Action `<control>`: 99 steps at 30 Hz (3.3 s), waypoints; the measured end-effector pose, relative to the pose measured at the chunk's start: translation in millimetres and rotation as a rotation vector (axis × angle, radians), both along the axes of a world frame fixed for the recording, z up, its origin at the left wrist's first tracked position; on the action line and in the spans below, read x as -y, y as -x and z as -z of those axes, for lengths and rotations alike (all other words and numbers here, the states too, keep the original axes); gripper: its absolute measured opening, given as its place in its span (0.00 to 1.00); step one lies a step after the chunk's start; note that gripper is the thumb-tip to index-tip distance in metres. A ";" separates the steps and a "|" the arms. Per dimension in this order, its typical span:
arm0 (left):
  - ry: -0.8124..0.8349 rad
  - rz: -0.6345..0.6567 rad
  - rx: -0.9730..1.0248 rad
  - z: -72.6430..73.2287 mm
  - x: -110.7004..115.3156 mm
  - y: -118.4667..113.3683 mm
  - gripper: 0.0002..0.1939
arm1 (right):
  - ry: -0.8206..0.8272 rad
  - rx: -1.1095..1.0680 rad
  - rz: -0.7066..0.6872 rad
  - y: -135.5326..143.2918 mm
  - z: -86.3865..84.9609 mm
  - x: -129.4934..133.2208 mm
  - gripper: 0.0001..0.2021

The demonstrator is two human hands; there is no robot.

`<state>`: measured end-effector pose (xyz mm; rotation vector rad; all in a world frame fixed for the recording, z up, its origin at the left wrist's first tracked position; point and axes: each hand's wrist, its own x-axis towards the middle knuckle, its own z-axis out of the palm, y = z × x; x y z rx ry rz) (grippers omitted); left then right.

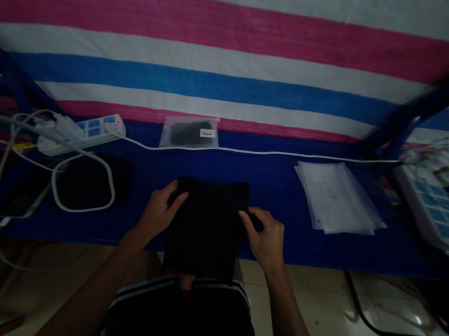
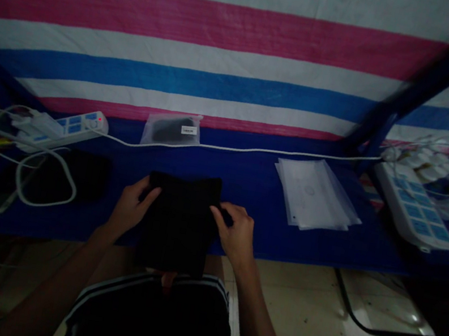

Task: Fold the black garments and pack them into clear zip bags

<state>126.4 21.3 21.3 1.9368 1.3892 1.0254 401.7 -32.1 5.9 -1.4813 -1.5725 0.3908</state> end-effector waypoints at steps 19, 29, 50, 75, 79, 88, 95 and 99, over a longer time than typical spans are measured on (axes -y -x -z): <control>-0.257 -0.183 -0.354 -22.4 -19.9 -32.3 0.25 | -0.022 0.078 -0.117 0.6 -6.2 0.7 0.17; -0.114 0.140 -0.600 -4.0 68.1 -71.7 0.35 | 0.066 0.301 -0.305 3.9 -11.3 1.8 0.24; -0.069 0.284 -0.645 -24.1 61.5 -16.0 0.38 | -0.001 0.264 -0.137 6.1 -4.0 2.4 0.12; 0.084 0.027 -0.760 -30.4 32.3 -75.6 0.32 | -0.054 0.212 0.283 0.9 8.5 -3.3 0.26; 0.101 -0.005 -0.727 -30.6 22.3 -76.7 0.33 | -0.029 0.246 0.301 1.8 13.3 -4.2 0.22; 0.044 0.002 -0.193 -26.6 1.7 -40.4 0.18 | 0.048 0.215 0.262 -1.6 9.6 -3.6 0.14; -0.036 -0.380 -0.457 -5.3 -33.0 18.3 0.25 | 0.159 0.249 0.330 5.3 4.5 -11.6 0.17; 0.105 -0.345 -0.497 5.6 -43.2 23.7 0.25 | 0.189 0.236 0.394 9.5 1.7 -16.4 0.14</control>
